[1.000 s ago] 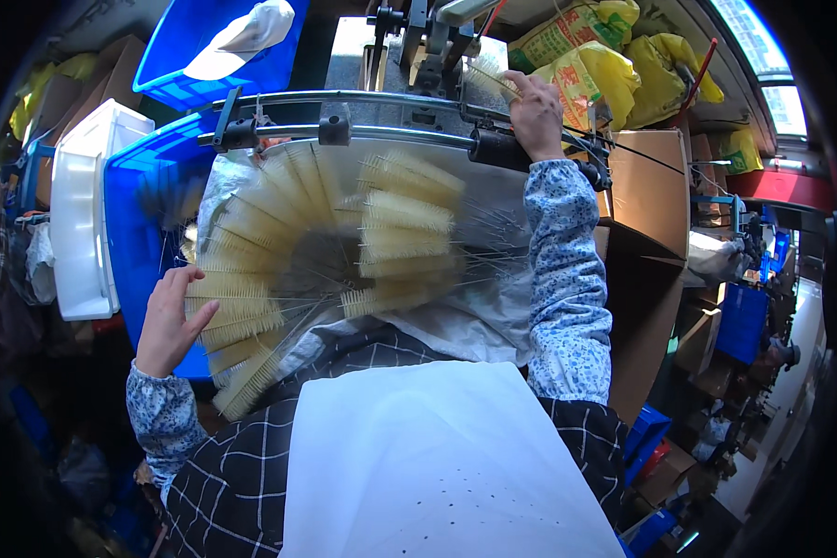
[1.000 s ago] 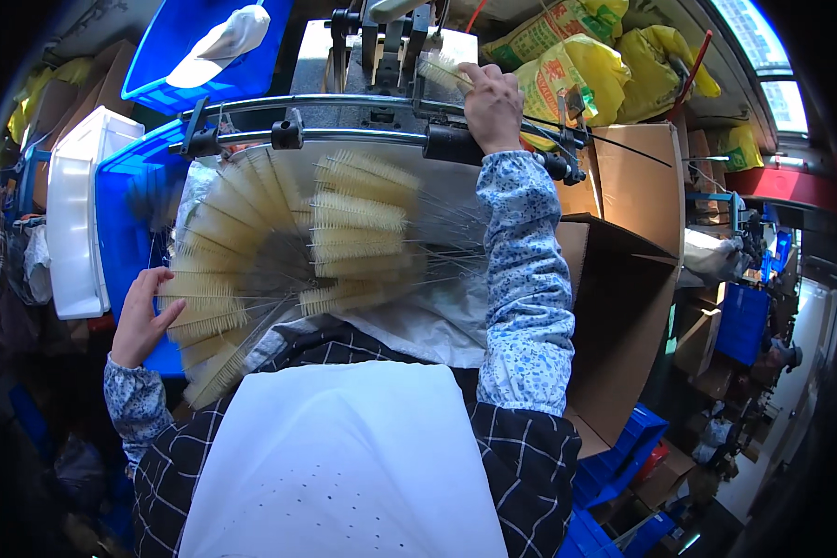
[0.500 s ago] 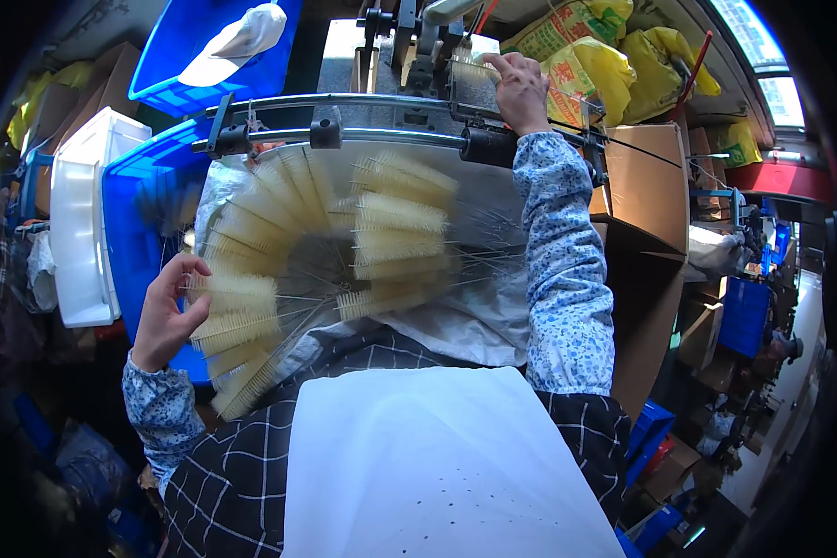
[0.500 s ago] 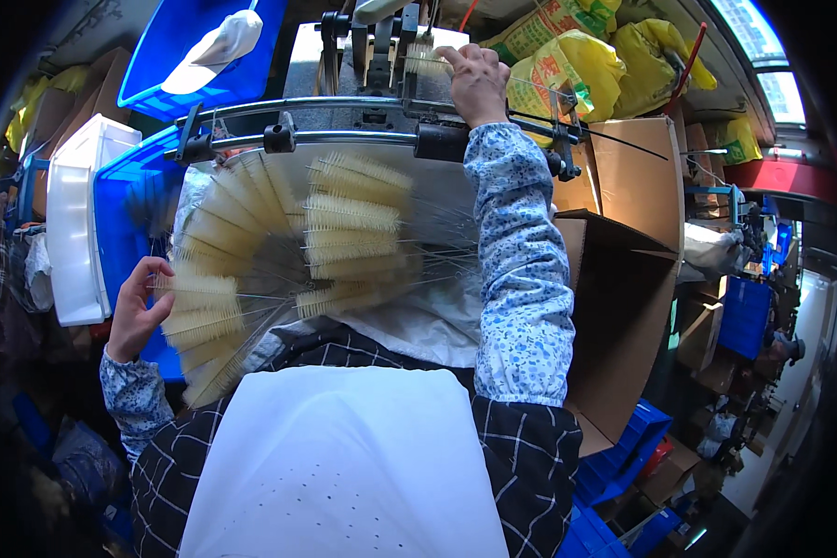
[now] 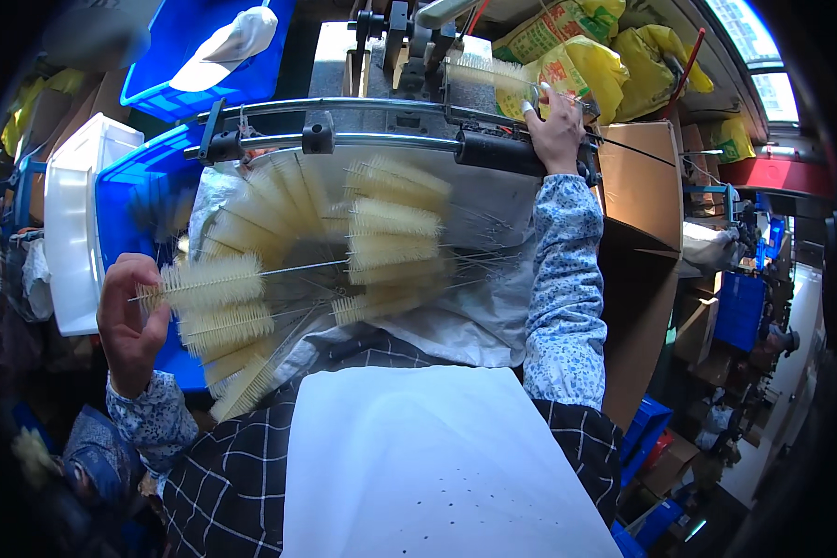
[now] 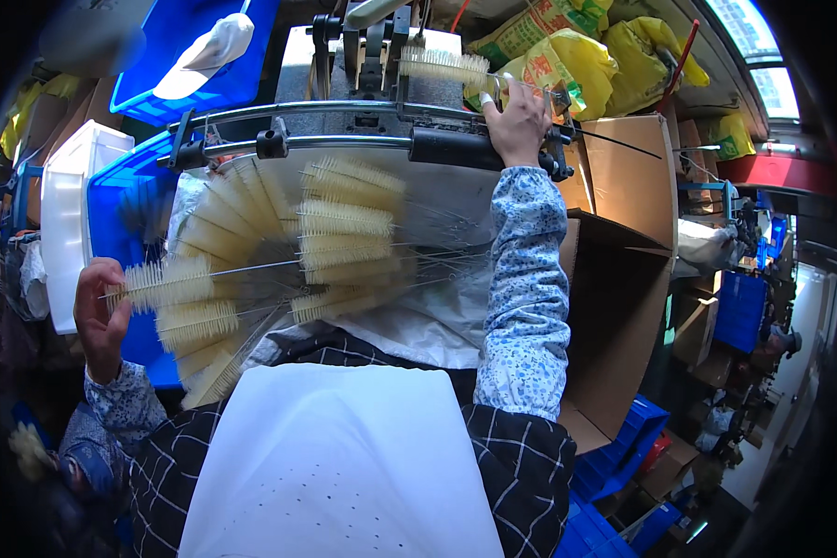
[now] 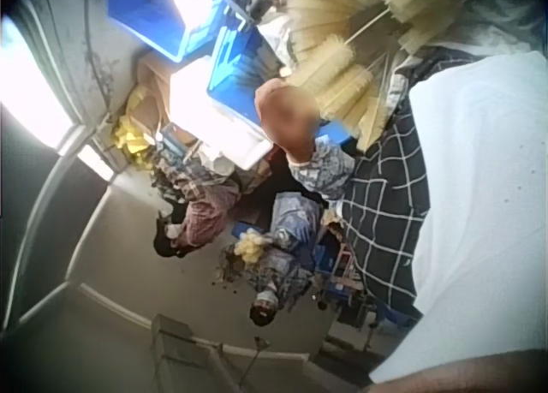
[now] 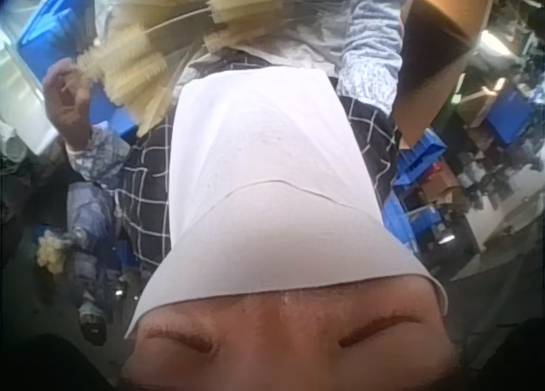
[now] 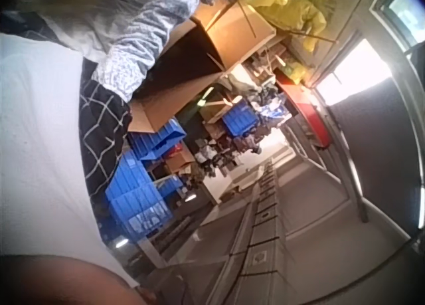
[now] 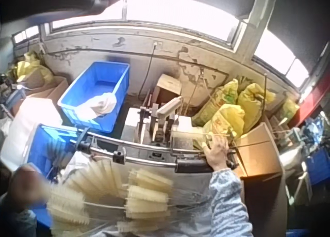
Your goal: The person repeatedly picks up bristle bundles and metal wire rods, inserts the rods into the bristles, and secures them using a mechanical press. The finished brush units are then placed into a blue bin. The process is repetitive and involves precise hand coordination.
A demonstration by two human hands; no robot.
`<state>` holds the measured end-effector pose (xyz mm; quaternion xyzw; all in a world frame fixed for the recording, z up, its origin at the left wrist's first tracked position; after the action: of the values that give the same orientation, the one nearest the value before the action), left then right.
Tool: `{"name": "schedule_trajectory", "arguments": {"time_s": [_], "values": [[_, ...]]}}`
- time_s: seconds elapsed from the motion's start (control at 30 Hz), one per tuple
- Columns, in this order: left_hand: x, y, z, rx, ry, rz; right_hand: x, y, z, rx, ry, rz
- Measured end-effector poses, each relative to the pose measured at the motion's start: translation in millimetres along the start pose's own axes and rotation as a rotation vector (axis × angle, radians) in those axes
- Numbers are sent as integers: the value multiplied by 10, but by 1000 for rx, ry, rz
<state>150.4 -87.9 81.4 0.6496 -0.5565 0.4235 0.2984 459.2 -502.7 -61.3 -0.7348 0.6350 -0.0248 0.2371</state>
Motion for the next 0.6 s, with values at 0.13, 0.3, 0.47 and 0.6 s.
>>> {"name": "schedule_trajectory", "arguments": {"time_s": [0.13,0.3,0.47,0.6], "values": [[91,-62,-24,13,2,74,-38,26,10,47,-148,-21],[205,-56,-125,50,-14,126,-240,22,31,26,-180,9],[285,81,-561,183,-51,135,-412,4,103,30,-191,-8],[262,132,-642,246,0,112,-522,9,89,56,-202,-24]]}}
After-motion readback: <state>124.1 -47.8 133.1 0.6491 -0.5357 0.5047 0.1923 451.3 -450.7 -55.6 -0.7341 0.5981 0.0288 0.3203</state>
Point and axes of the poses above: each hand's wrist, its own y-axis away from the middle knuckle, its own z-axis out of the palm, x = y × z, the point moved 9 cm from there along -y, towards the middle knuckle, and after that the axes turned 5 degrees about x, right-handed, at the moved point
